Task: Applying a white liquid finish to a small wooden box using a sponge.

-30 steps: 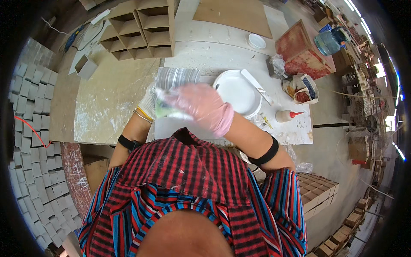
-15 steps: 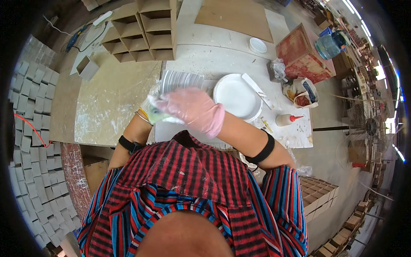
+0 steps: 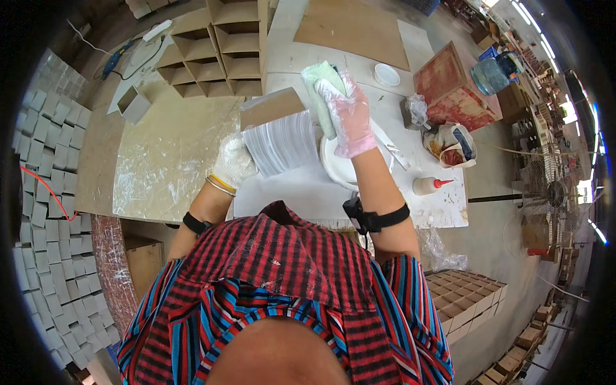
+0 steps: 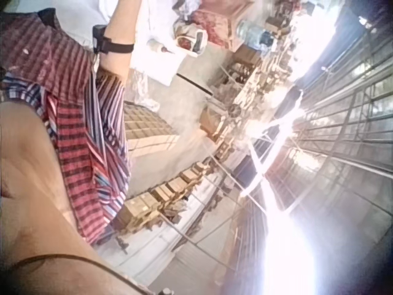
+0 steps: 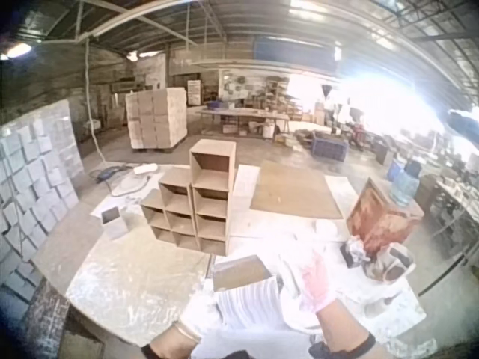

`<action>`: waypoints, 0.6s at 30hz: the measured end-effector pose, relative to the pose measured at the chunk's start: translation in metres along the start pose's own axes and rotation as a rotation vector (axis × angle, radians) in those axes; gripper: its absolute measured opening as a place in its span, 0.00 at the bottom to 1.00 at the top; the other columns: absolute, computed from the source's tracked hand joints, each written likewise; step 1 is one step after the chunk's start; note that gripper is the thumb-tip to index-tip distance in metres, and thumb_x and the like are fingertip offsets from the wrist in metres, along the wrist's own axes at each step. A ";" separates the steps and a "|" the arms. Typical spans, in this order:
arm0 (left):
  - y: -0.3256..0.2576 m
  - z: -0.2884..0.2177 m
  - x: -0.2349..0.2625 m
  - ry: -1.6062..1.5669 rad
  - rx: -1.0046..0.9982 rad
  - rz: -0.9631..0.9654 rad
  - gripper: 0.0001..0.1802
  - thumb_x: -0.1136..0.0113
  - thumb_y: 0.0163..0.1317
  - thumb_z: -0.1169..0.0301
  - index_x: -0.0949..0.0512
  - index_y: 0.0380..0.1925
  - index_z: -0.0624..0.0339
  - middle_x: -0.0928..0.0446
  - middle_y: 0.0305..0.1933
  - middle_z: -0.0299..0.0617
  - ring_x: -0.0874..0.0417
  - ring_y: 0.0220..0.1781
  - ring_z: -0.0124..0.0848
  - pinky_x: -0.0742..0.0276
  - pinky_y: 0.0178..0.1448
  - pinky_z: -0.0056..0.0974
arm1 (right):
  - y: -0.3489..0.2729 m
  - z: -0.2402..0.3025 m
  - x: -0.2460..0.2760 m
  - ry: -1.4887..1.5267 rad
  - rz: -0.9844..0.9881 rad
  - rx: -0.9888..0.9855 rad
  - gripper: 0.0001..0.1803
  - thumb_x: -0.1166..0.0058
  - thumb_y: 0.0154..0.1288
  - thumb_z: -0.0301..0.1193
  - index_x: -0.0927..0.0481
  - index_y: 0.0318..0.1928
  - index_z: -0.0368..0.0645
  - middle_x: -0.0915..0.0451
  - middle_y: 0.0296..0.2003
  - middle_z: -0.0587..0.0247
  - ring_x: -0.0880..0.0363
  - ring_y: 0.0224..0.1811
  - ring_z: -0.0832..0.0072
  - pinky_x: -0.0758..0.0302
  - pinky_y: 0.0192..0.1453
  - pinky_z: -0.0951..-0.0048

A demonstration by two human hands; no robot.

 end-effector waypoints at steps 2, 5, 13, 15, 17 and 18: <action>0.000 -0.004 0.003 0.074 -0.051 -0.017 0.18 0.60 0.64 0.67 0.31 0.49 0.64 0.28 0.49 0.49 0.27 0.52 0.40 0.31 0.58 0.42 | -0.011 0.013 -0.006 0.027 -0.006 0.111 0.17 0.45 0.57 0.27 0.27 0.48 0.37 0.22 0.40 0.62 0.25 0.39 0.80 0.28 0.42 0.79; 0.009 0.008 0.000 -0.196 0.041 0.024 0.18 0.60 0.64 0.67 0.32 0.51 0.63 0.29 0.51 0.49 0.28 0.53 0.41 0.33 0.59 0.44 | -0.021 0.022 -0.007 -0.098 -0.019 0.035 0.16 0.45 0.56 0.27 0.26 0.46 0.37 0.22 0.38 0.64 0.25 0.36 0.81 0.29 0.40 0.80; 0.012 -0.020 -0.028 0.445 -0.276 -0.008 0.20 0.68 0.67 0.64 0.36 0.53 0.62 0.31 0.54 0.48 0.30 0.55 0.39 0.32 0.58 0.41 | -0.033 0.005 -0.022 0.129 0.045 -0.070 0.15 0.43 0.56 0.29 0.25 0.44 0.38 0.22 0.36 0.66 0.27 0.36 0.82 0.29 0.40 0.80; 0.018 -0.022 -0.016 0.319 -0.271 -0.049 0.21 0.68 0.67 0.64 0.36 0.54 0.62 0.33 0.55 0.48 0.31 0.56 0.39 0.34 0.59 0.41 | -0.033 0.002 -0.023 0.081 0.063 -0.059 0.15 0.43 0.56 0.29 0.25 0.44 0.37 0.22 0.36 0.66 0.27 0.36 0.82 0.29 0.40 0.80; 0.025 -0.024 -0.004 0.195 -0.263 -0.088 0.21 0.68 0.67 0.64 0.37 0.55 0.62 0.34 0.56 0.48 0.32 0.57 0.39 0.35 0.60 0.40 | -0.036 0.022 -0.019 -0.070 0.043 0.160 0.17 0.41 0.54 0.29 0.26 0.44 0.38 0.22 0.38 0.63 0.25 0.39 0.76 0.29 0.43 0.77; 0.023 -0.027 -0.011 0.224 -0.268 -0.032 0.21 0.68 0.67 0.63 0.38 0.55 0.63 0.34 0.56 0.47 0.32 0.57 0.39 0.35 0.60 0.40 | -0.037 0.025 -0.022 -0.065 0.049 0.159 0.17 0.41 0.54 0.29 0.26 0.44 0.38 0.22 0.38 0.63 0.25 0.39 0.76 0.29 0.43 0.77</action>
Point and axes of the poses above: each hand's wrist, its own y-axis towards the middle knuckle, its own x-axis out of the back of the hand, z = x × y, the point moved 10 cm from there along y, towards the middle knuckle
